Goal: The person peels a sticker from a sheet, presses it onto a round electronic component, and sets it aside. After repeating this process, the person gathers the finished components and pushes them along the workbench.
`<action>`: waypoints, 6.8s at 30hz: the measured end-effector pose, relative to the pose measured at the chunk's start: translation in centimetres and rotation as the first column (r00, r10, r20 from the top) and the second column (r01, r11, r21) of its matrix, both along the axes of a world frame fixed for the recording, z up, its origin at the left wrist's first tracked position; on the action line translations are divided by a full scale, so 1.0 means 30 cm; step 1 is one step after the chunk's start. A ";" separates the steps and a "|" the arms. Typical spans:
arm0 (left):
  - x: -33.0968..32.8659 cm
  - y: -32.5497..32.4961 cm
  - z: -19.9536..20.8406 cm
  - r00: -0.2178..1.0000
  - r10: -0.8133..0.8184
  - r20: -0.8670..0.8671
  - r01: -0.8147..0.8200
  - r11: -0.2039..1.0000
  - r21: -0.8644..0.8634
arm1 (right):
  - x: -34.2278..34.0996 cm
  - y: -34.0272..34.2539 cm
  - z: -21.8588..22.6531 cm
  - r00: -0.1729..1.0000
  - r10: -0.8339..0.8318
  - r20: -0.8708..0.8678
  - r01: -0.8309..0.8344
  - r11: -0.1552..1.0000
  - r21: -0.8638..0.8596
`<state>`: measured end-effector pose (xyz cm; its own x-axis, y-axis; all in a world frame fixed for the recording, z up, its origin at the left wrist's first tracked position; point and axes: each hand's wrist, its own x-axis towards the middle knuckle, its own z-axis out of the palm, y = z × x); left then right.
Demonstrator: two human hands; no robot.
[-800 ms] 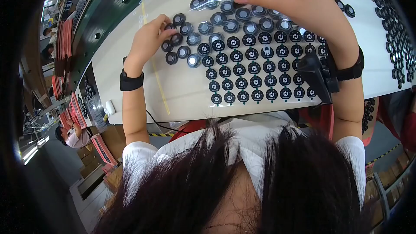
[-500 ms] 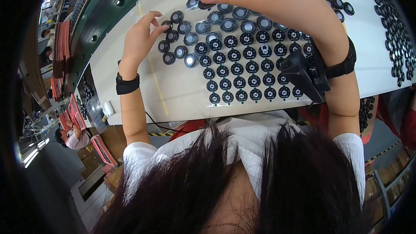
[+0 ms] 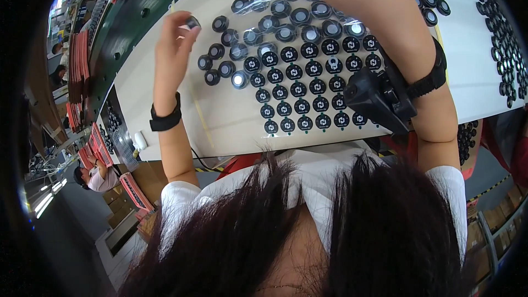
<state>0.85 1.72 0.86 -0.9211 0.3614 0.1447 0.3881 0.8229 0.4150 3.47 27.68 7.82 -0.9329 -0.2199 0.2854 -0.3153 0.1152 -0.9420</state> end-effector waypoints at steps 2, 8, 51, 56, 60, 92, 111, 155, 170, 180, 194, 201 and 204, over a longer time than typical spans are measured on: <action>0.041 0.028 0.037 0.980 -0.058 0.189 -0.084 0.741 0.666 | -0.014 -0.008 -0.034 0.990 0.057 0.129 -0.024 0.970 -0.240; 0.138 0.181 0.181 0.920 -0.215 0.328 -0.183 0.504 0.844 | -0.070 -0.048 -0.129 0.854 0.409 -0.321 -0.517 0.602 -0.609; 0.152 0.281 0.185 0.992 -0.105 0.066 0.014 0.625 0.780 | 0.026 -0.065 -0.034 0.894 0.289 0.341 -0.056 0.829 -0.557; 0.149 0.284 0.177 0.995 -0.083 0.054 0.010 0.629 0.777 | 0.027 -0.067 -0.044 0.906 0.292 0.306 -0.055 0.798 -0.600; 0.147 0.285 0.168 0.996 -0.069 0.049 0.004 0.616 0.788 | 0.021 -0.069 -0.052 0.902 0.286 0.322 -0.053 0.815 -0.577; 0.251 0.303 0.231 0.990 -0.084 -0.114 0.139 0.448 0.883 | 0.056 -0.004 0.115 0.882 0.265 0.389 -0.136 0.935 -0.329; -0.584 -0.361 -0.272 0.895 0.069 -0.441 -0.223 0.925 -0.307 | 0.090 0.368 -0.205 0.973 -0.209 0.099 0.185 0.960 0.211; 0.510 0.001 0.108 0.913 -0.310 -0.265 0.366 0.909 0.199 | 0.456 0.281 -0.227 0.980 0.168 -0.106 -0.103 0.886 0.453; 0.645 0.003 -0.151 0.876 0.251 0.412 -0.448 0.739 0.503 | 0.506 0.168 -0.403 0.959 -0.194 0.208 0.123 0.942 0.311; 0.631 0.011 -0.145 0.817 0.276 0.507 -0.540 0.675 0.502 | 0.490 0.106 -0.431 0.898 -0.386 0.210 0.308 0.894 0.326; 0.628 0.043 -0.159 0.832 0.354 0.427 -0.544 0.669 0.506 | 0.483 0.121 -0.397 0.875 -0.283 0.393 0.160 0.935 0.317; 0.626 0.011 -0.156 0.873 0.177 0.454 -0.429 0.722 0.543 | 0.478 0.116 -0.376 0.927 -0.240 0.288 0.056 0.848 0.528; 0.618 0.020 -0.151 0.843 0.203 0.498 -0.485 0.686 0.542 | 0.467 0.109 -0.382 0.857 -0.306 0.415 0.106 0.893 0.438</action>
<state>19.39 2.33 -3.68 -0.9855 -0.0399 -0.1648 -0.1682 0.3538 0.9201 17.47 30.94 -3.65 -0.9667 -0.0055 -0.2558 0.2170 0.5115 -0.8314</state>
